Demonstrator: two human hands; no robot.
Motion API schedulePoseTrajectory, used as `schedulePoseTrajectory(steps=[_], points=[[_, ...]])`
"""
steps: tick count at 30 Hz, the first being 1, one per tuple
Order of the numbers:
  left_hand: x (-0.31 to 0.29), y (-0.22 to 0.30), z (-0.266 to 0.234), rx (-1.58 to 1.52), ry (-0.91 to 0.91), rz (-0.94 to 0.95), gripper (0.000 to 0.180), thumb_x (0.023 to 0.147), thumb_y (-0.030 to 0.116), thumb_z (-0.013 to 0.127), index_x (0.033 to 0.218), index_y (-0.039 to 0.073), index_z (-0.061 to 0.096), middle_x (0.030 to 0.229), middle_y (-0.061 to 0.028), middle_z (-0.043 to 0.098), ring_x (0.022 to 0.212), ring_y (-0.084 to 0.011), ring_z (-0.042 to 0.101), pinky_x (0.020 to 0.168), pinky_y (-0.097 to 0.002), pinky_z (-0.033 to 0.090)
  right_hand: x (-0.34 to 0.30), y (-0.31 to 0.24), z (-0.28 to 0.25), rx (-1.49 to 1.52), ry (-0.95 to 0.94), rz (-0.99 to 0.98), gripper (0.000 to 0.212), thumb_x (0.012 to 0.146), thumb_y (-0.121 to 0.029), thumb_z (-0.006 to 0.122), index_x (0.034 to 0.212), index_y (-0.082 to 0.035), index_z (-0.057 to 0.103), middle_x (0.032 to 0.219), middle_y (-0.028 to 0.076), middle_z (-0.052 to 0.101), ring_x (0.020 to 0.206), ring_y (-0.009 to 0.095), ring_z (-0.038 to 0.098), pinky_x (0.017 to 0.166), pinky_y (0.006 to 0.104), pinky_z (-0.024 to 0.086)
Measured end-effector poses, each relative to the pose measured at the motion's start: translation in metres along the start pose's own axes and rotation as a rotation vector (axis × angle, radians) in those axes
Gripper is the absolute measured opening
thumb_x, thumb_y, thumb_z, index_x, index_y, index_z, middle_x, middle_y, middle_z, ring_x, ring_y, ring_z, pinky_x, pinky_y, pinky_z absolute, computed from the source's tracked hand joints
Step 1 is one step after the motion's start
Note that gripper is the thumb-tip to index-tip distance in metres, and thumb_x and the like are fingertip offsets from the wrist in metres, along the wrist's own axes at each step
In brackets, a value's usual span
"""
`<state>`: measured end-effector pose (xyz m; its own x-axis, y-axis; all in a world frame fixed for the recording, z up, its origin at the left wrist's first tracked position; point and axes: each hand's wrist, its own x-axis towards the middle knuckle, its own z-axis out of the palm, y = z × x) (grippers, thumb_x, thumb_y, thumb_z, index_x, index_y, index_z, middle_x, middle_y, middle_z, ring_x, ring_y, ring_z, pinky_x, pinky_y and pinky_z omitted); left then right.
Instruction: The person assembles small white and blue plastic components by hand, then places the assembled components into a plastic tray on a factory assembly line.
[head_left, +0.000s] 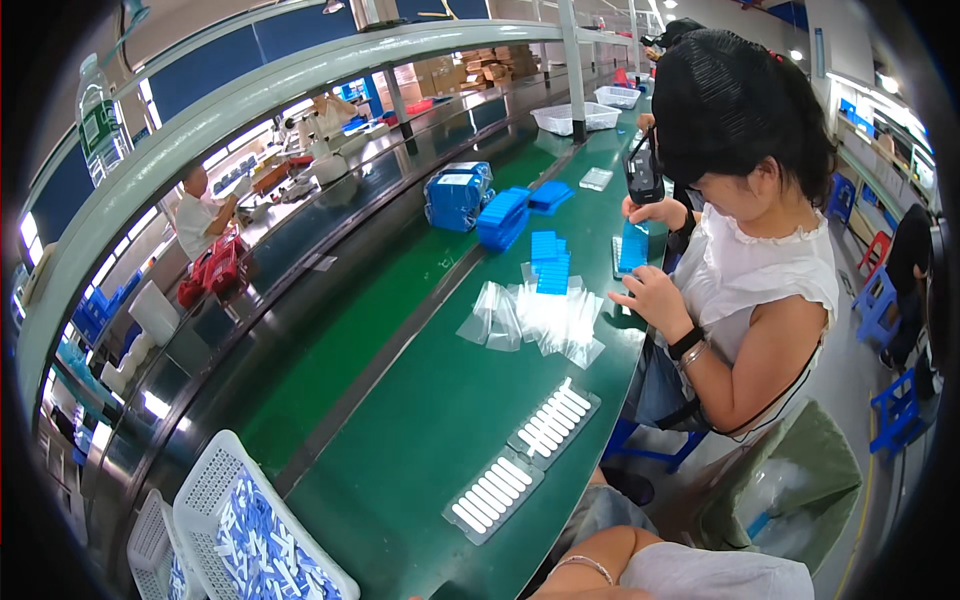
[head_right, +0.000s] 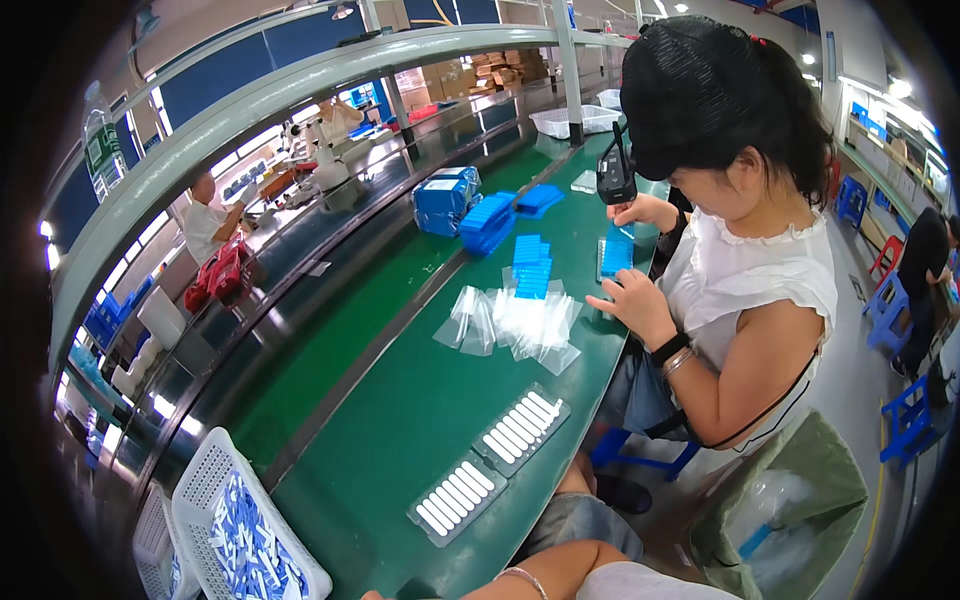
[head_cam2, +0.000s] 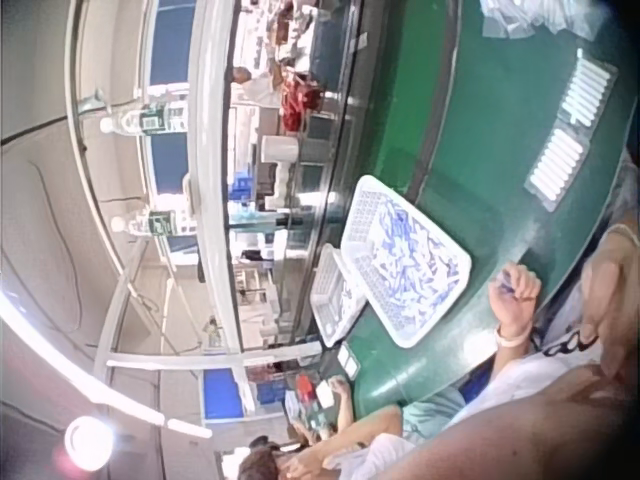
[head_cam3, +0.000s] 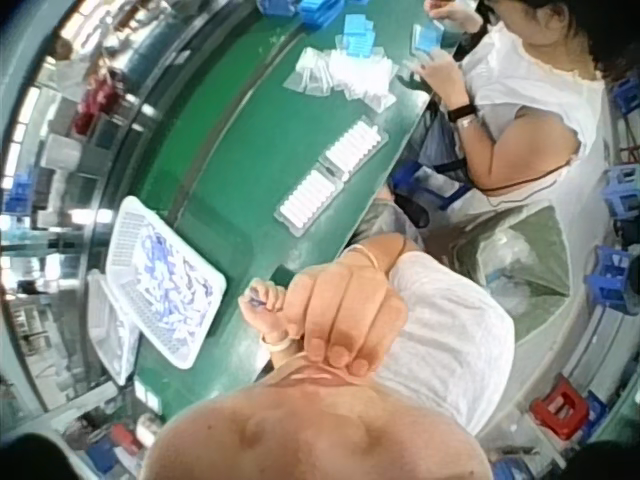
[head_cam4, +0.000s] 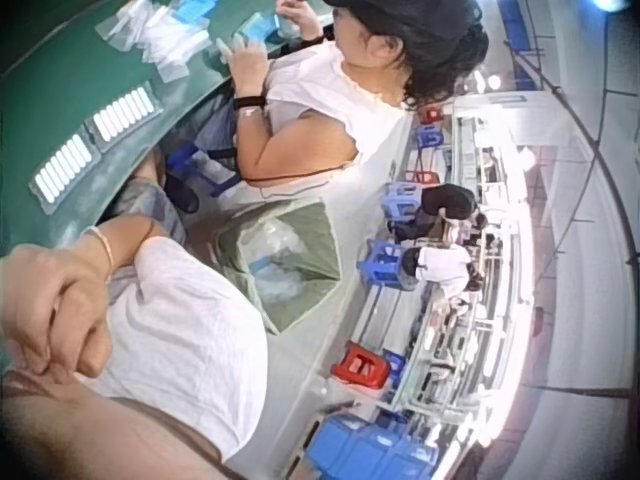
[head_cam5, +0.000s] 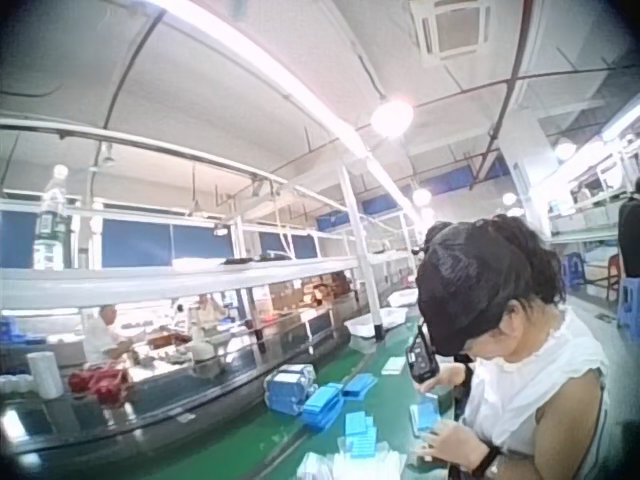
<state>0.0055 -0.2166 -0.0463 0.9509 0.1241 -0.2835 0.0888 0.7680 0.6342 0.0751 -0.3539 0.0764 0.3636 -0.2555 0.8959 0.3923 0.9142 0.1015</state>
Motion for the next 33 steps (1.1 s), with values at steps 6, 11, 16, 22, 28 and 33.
schedulePoseTrajectory(steps=[6,11,16,22,28,33], points=[[0.004,0.001,0.013,-0.040,0.216,-0.036,0.054,0.090,0.056,0.039,0.065,0.009,0.038,0.051,-0.0002,0.031,0.047,-0.0127,0.029,0.048,-0.0275,0.026,-0.007,0.004,-0.035,0.048,-0.018,0.043,0.011,0.086,-0.016,0.059,0.090,-0.008,0.053,0.076,0.005,0.055,0.064,0.019,0.054,0.059,0.0346,0.041],[0.012,0.000,-0.012,-0.090,-0.145,-0.099,0.053,0.094,0.051,0.035,0.064,0.008,0.037,0.054,-0.0010,0.031,0.048,-0.0133,0.027,0.048,-0.0270,0.023,-0.008,0.010,-0.009,0.527,0.275,0.360,0.018,0.087,-0.023,0.050,0.089,-0.007,0.059,0.082,0.010,0.057,0.079,0.025,0.056,0.071,0.0347,0.040],[0.005,0.002,0.010,-0.160,0.382,-0.090,0.052,0.092,0.054,0.038,0.066,0.009,0.039,0.053,-0.0005,0.032,0.045,-0.0125,0.028,0.044,-0.0264,0.024,-0.023,0.001,-0.029,0.414,0.034,0.510,0.019,0.087,-0.023,0.051,0.089,-0.007,0.060,0.086,0.010,0.058,0.082,0.026,0.055,0.072,0.0362,0.040],[0.007,0.016,0.012,-0.209,0.318,-0.162,0.056,0.088,0.062,0.039,0.067,0.010,0.043,0.050,-0.0003,0.033,0.041,-0.0119,0.030,0.039,-0.0258,0.025,-0.065,0.010,-0.070,-0.577,-0.601,0.636,0.034,0.078,-0.026,0.065,0.103,-0.004,0.058,0.108,0.010,0.056,0.101,0.029,0.051,0.085,0.0387,0.036],[0.009,0.014,0.011,-0.174,0.284,-0.177,0.057,0.087,0.064,0.039,0.077,0.009,0.049,0.046,0.0010,0.032,0.035,-0.0109,0.028,0.033,-0.0246,0.019,-0.089,0.015,-0.094,-0.838,-0.978,0.801,0.069,0.066,-0.031,0.070,0.124,-0.003,0.046,0.127,0.012,0.048,0.117,0.026,0.042,0.090,0.0405,0.034],[0.014,0.012,0.014,-0.099,0.322,-0.146,0.054,0.090,0.060,0.037,0.084,0.008,0.052,0.045,0.0010,0.034,0.034,-0.0094,0.029,0.032,-0.0220,0.020,-0.095,0.021,-0.093,-0.695,-0.927,0.797,0.080,0.069,-0.038,0.066,0.132,0.002,0.037,0.126,0.015,0.047,0.114,0.027,0.044,0.092,0.0408,0.034]])
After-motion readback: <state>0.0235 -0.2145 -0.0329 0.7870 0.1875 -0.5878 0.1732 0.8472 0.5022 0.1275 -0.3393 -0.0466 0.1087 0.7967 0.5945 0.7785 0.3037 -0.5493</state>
